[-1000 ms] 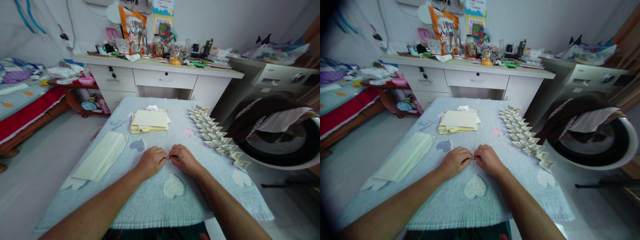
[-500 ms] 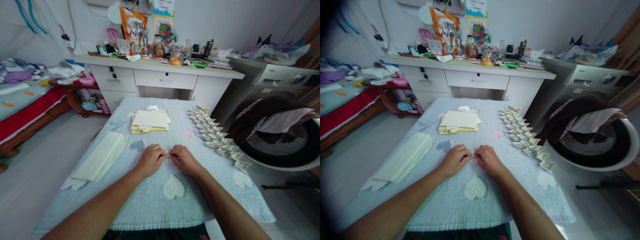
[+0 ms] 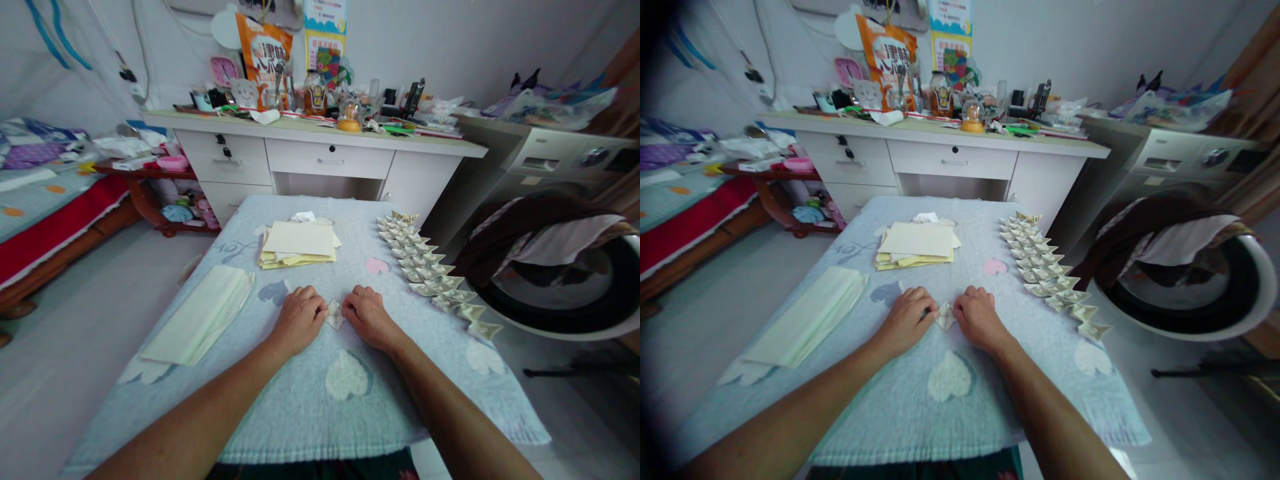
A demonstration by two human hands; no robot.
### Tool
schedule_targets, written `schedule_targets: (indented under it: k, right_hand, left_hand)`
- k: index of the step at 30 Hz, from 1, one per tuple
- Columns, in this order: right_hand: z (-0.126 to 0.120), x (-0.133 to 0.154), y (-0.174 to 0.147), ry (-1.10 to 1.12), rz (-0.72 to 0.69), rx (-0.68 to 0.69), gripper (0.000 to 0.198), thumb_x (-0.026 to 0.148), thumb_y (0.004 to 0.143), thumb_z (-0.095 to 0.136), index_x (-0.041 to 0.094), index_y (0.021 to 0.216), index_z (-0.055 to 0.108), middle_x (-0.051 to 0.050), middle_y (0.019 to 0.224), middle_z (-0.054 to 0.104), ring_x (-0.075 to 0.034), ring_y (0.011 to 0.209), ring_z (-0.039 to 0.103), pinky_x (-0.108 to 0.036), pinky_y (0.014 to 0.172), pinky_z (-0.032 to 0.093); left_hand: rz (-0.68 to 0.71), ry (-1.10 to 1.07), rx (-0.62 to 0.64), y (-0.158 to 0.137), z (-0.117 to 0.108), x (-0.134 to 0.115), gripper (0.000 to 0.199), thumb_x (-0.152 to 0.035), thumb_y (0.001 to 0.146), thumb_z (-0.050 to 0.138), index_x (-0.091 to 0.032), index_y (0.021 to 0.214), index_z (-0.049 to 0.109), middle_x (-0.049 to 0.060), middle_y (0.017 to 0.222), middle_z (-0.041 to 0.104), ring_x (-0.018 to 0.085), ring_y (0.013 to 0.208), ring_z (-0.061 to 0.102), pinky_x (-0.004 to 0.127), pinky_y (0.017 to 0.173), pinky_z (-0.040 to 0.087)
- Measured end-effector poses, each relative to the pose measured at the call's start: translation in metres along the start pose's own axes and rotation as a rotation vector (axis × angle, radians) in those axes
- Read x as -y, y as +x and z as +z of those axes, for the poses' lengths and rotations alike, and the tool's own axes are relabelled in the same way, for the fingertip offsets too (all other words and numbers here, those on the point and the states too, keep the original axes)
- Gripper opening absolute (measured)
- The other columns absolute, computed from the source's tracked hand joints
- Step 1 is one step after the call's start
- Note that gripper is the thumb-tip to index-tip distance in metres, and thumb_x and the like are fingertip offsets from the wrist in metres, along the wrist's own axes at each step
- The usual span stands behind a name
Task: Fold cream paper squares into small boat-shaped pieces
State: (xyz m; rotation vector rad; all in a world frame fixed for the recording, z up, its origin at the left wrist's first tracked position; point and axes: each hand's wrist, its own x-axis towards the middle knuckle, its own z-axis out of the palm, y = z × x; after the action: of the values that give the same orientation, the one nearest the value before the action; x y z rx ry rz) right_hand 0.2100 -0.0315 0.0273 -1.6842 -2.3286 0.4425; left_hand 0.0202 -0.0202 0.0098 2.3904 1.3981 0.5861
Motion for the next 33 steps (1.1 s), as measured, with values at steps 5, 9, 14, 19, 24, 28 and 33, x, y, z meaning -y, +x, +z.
schedule_targets:
  k: [5,9,14,19,24,28,33]
  right_hand:
    - [0.0033,-0.0004,0.0006,-0.032,0.023,-0.017,0.017,0.027,0.092,0.050,0.018,0.086,0.063,-0.006,0.094,0.055,-0.019,0.091,0.046,-0.031,0.077,0.028]
    - [0.0069,0.0001,0.0018,-0.059,0.043,-0.039,0.020,0.028,0.093,0.049,0.019,0.084,0.063,-0.006,0.094,0.055,-0.019,0.091,0.045,-0.032,0.076,0.027]
    - [0.0095,0.0018,0.0038,-0.103,0.082,-0.043,0.021,0.031,0.092,0.049,0.019,0.083,0.064,-0.006,0.095,0.056,-0.020,0.091,0.045,-0.032,0.075,0.027]
    - [0.0104,0.0032,0.0043,-0.143,0.107,-0.055,0.022,0.032,0.091,0.049,0.019,0.083,0.064,-0.007,0.095,0.057,-0.021,0.090,0.045,-0.033,0.074,0.027]
    - [0.0095,0.0050,0.0042,-0.150,0.122,-0.051,0.023,0.034,0.091,0.050,0.019,0.082,0.064,-0.007,0.095,0.057,-0.021,0.090,0.046,-0.033,0.074,0.027]
    - [0.0085,0.0066,0.0045,-0.163,0.128,-0.049,0.022,0.033,0.091,0.049,0.019,0.082,0.064,-0.007,0.096,0.057,-0.021,0.091,0.046,-0.033,0.074,0.027]
    - [0.0080,0.0075,0.0048,-0.171,0.129,-0.039,0.023,0.033,0.091,0.048,0.018,0.083,0.064,-0.008,0.097,0.056,-0.022,0.092,0.046,-0.033,0.075,0.028]
  left_hand:
    - [-0.002,0.033,-0.005,0.0009,0.0011,-0.0008,0.019,-0.025,0.089,0.048,-0.020,0.077,0.062,0.004,0.085,0.055,0.020,0.088,0.050,0.034,0.080,0.037]
    - [-0.026,0.084,-0.019,0.0014,0.0021,-0.0030,0.017,-0.026,0.089,0.050,-0.020,0.078,0.062,0.004,0.088,0.055,0.021,0.089,0.050,0.034,0.078,0.036]
    - [-0.046,0.142,-0.030,0.0005,0.0035,-0.0042,0.015,-0.027,0.088,0.052,-0.020,0.079,0.061,0.005,0.090,0.055,0.022,0.091,0.049,0.035,0.078,0.035]
    - [-0.067,0.157,-0.031,-0.0005,0.0034,-0.0044,0.014,-0.029,0.087,0.054,-0.021,0.078,0.061,0.004,0.091,0.056,0.022,0.093,0.048,0.036,0.079,0.033]
    - [-0.102,0.163,-0.031,-0.0005,0.0032,-0.0060,0.015,-0.029,0.087,0.053,-0.021,0.078,0.062,0.004,0.093,0.056,0.023,0.094,0.047,0.036,0.078,0.032]
    - [-0.121,0.155,-0.019,0.0005,0.0027,-0.0069,0.016,-0.030,0.087,0.053,-0.022,0.078,0.063,0.004,0.093,0.057,0.023,0.094,0.048,0.037,0.078,0.031]
    - [-0.133,0.154,-0.005,0.0013,0.0024,-0.0074,0.016,-0.030,0.087,0.053,-0.022,0.078,0.063,0.004,0.093,0.057,0.023,0.095,0.047,0.037,0.079,0.031]
